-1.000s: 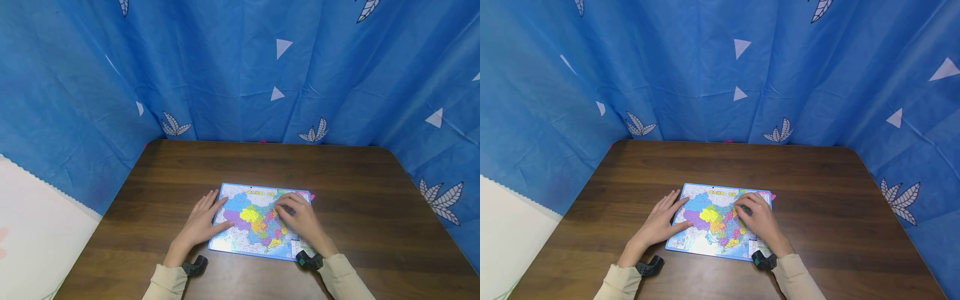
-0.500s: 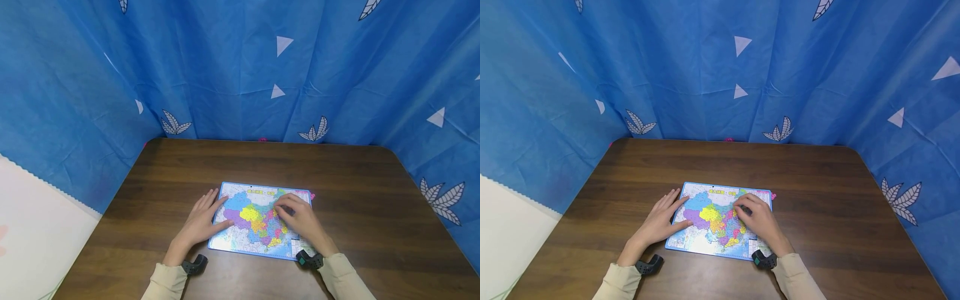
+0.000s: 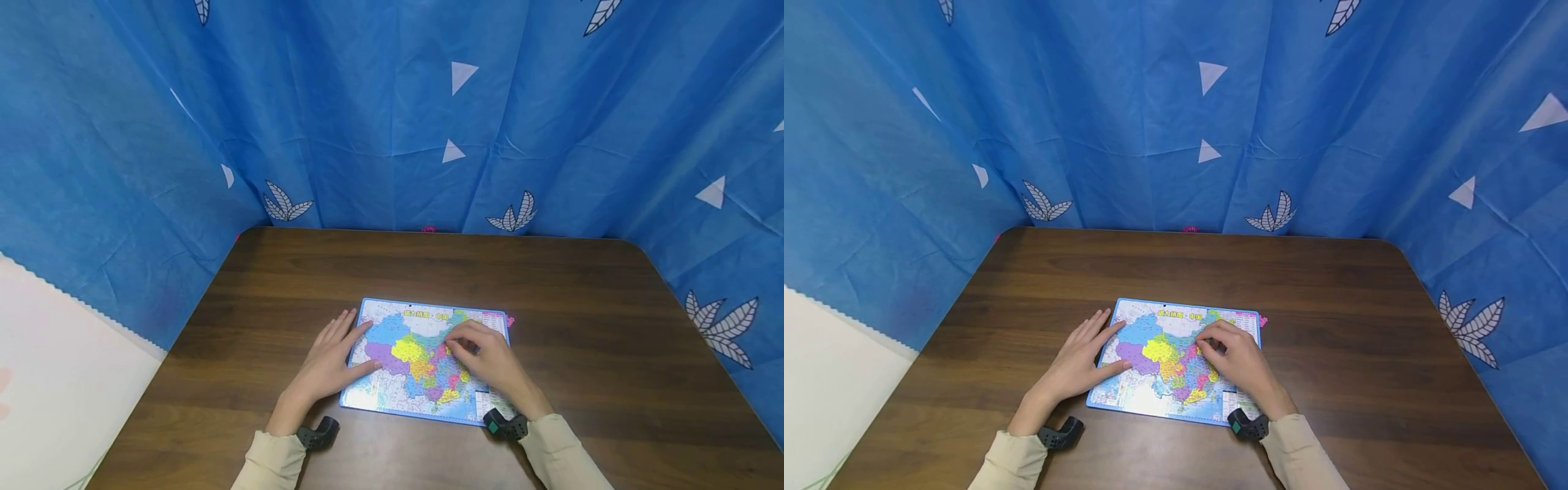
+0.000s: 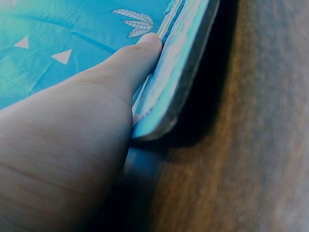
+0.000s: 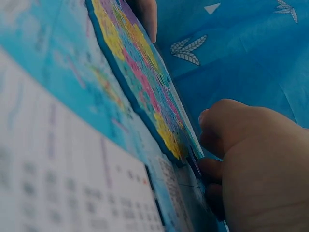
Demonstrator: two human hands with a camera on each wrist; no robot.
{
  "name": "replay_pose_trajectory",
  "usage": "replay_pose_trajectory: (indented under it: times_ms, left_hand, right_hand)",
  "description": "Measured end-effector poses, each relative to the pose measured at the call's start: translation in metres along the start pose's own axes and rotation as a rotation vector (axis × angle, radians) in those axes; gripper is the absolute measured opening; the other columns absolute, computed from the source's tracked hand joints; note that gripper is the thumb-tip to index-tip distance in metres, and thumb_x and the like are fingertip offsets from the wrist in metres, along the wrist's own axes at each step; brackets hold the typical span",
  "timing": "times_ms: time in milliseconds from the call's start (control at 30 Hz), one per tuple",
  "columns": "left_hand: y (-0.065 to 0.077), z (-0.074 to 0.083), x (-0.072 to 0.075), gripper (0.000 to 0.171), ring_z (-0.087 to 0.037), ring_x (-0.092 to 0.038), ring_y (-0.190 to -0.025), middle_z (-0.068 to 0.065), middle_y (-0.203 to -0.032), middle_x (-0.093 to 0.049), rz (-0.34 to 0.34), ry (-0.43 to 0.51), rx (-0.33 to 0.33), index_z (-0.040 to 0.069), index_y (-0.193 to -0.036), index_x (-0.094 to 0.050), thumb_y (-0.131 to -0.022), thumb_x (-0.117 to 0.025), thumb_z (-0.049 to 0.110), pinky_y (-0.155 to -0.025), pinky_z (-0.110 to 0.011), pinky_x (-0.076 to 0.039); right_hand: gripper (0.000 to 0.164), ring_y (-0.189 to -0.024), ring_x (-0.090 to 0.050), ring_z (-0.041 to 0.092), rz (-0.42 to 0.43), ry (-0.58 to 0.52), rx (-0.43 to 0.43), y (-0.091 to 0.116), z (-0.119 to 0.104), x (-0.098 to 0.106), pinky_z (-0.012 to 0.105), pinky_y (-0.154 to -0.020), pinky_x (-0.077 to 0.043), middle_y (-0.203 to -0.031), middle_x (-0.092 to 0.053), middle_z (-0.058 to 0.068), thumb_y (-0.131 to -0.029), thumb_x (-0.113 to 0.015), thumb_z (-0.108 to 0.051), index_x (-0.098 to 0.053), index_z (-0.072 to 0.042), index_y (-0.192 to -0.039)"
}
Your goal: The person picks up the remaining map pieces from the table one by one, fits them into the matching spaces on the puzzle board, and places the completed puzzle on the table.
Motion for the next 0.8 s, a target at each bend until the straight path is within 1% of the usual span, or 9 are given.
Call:
replay_pose_trajectory:
  times_ms: [500,800]
  left_hand:
    - [-0.0003,-0.0016,-0.0008,0.086,-0.035,-0.013,-0.16,-0.012,-0.172,-0.02,-0.005,0.002,-0.004,0.027,-0.159,-0.041,-0.088,-0.063,0.071,-0.128,-0.059,-0.014]
    - [-0.0008,-0.0022,-0.0012,0.086,-0.035,-0.013,-0.16,-0.012,-0.172,-0.019,-0.003,0.009,-0.007,0.027,-0.159,-0.041,-0.088,-0.063,0.071,-0.127,-0.06,-0.014]
  right_hand:
    - [0.013,-0.079,-0.059,0.004,-0.009,0.007,-0.017,-0.0007,0.0009,-0.0008,0.021,-0.071,-0.056,-0.099,-0.067,-0.019,-0.092,-0.08,-0.019,-0.077,-0.027,-0.102]
    - [0.011,-0.079,-0.058,0.004,-0.01,0.011,-0.007,-0.0018,-0.0012,-0.0007,0.021,-0.071,-0.055,-0.098,-0.068,-0.018,-0.092,-0.079,-0.019,-0.077,-0.025,-0.101]
Point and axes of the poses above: each hand's wrist, its own y-axis away from the middle knuckle, its own x-axis out of the back of the hand, z = x × y, the point moved 7 cm from there along -y, towards the middle knuckle
